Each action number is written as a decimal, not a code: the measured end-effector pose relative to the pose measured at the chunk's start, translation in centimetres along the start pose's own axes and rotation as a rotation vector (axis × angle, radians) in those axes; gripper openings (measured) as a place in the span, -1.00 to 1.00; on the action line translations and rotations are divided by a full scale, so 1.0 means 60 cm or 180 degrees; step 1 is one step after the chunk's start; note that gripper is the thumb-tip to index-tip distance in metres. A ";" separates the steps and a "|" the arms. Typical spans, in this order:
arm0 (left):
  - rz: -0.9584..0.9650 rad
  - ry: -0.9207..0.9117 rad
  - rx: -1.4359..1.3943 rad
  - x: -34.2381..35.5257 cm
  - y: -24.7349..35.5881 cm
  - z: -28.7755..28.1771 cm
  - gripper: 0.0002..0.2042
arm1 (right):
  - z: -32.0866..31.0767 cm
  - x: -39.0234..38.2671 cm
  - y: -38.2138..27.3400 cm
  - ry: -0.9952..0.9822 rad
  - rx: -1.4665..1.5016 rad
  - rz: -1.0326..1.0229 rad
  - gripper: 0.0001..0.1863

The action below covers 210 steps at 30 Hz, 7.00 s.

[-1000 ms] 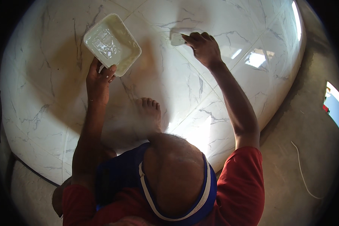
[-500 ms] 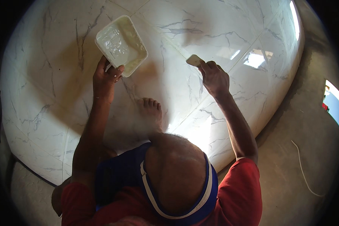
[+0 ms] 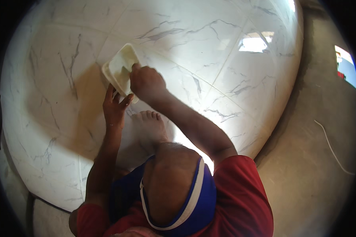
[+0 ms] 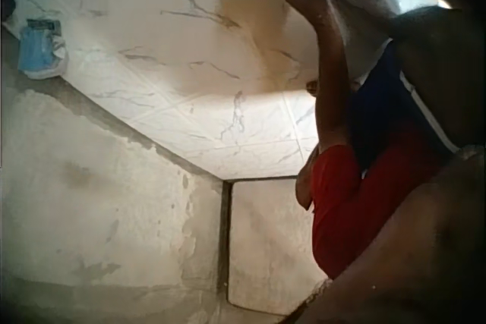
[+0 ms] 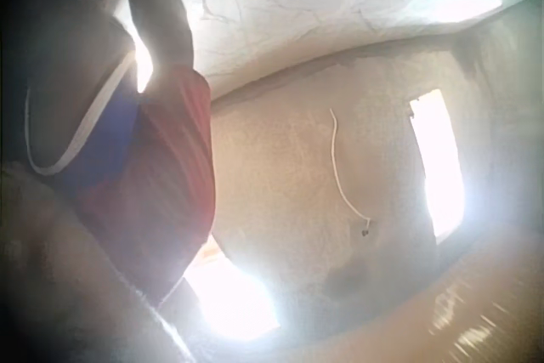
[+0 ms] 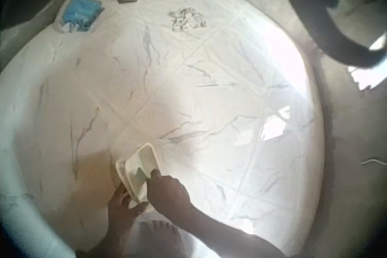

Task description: The person applies grout to the joints between floor tiles using a small scraper while holding a container of grouting material.

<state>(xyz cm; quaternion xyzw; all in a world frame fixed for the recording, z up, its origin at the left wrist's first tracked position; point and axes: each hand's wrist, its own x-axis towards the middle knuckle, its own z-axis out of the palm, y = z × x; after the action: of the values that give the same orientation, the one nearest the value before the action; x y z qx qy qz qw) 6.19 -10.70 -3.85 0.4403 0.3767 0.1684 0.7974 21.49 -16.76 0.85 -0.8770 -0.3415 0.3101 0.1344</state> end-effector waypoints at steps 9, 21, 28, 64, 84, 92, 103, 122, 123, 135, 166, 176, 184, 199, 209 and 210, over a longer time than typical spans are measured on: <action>-0.0552 0.0033 0.0052 -0.006 0.000 -0.003 -0.18 | -0.053 -0.087 0.154 -0.0355 0.2514 0.0960 -0.68; -0.0256 0.0192 0.0126 0.020 0.001 -0.044 -0.20 | -0.095 0.048 0.305 0.0838 -0.1032 -0.1724 -0.61; -0.0195 0.0255 -0.0021 0.015 0.009 -0.041 -0.20 | -0.100 0.096 0.355 0.0633 -0.1346 -0.2062 -0.47; -0.0190 0.0109 0.0120 -0.009 0.040 -0.034 -0.19 | -0.075 0.025 0.297 0.0723 -0.1702 -0.1627 -0.50; -0.0041 0.0130 0.0007 -0.001 0.044 -0.034 -0.22 | -0.099 0.076 0.350 0.0415 -0.1262 -0.2031 -0.46; -0.0003 0.0155 0.0006 -0.004 0.045 -0.029 -0.20 | -0.146 0.096 0.398 0.0407 -0.1396 -0.2208 -0.51; -0.0130 0.0108 0.0029 0.000 0.043 -0.033 -0.21 | -0.052 0.031 0.255 0.0478 -0.2025 -0.1009 -0.87; -0.0094 0.0014 0.0078 0.009 0.034 -0.030 -0.23 | -0.022 0.026 0.214 0.0484 -0.1930 -0.0849 -0.86; -0.0108 0.0048 0.0053 0.008 0.035 -0.029 -0.23 | -0.022 0.012 0.226 0.0482 -0.1935 -0.0847 -0.86; -0.0258 0.0047 -0.0012 0.008 0.032 -0.033 -0.26 | -0.073 -0.057 0.293 0.0583 -0.1662 -0.0594 -0.77; -0.0236 0.0071 -0.0237 0.018 0.027 -0.040 -0.25 | -0.081 -0.133 0.338 0.0104 -0.1849 -0.0021 -0.80; -0.0539 -0.0308 0.0354 0.006 0.017 -0.033 -0.23 | -0.050 -0.055 0.087 0.0816 -0.1098 -0.1888 -0.85; -0.0621 -0.0538 0.0533 -0.002 0.007 -0.021 -0.20 | 0.010 -0.076 0.084 0.0043 -0.1409 -0.1249 -0.90; -0.0404 -0.0432 0.0448 0.019 -0.001 0.051 -0.19 | -0.007 -0.147 0.298 0.1652 0.0206 0.0144 -0.68; -0.0298 -0.0323 0.0375 0.019 0.015 0.037 -0.21 | 0.079 -0.118 0.319 0.1948 -0.0351 0.0250 -0.68; -0.0341 -0.0295 0.0331 0.019 0.017 0.039 -0.20 | 0.085 -0.120 0.321 0.1788 -0.0420 0.0298 -0.67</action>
<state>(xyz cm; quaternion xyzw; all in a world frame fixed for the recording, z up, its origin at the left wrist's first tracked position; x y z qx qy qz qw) 8.74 -10.81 -2.77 0.4677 0.3706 0.0852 0.7979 24.02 -35.63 -8.46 -0.9502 -0.2694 0.0380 0.1519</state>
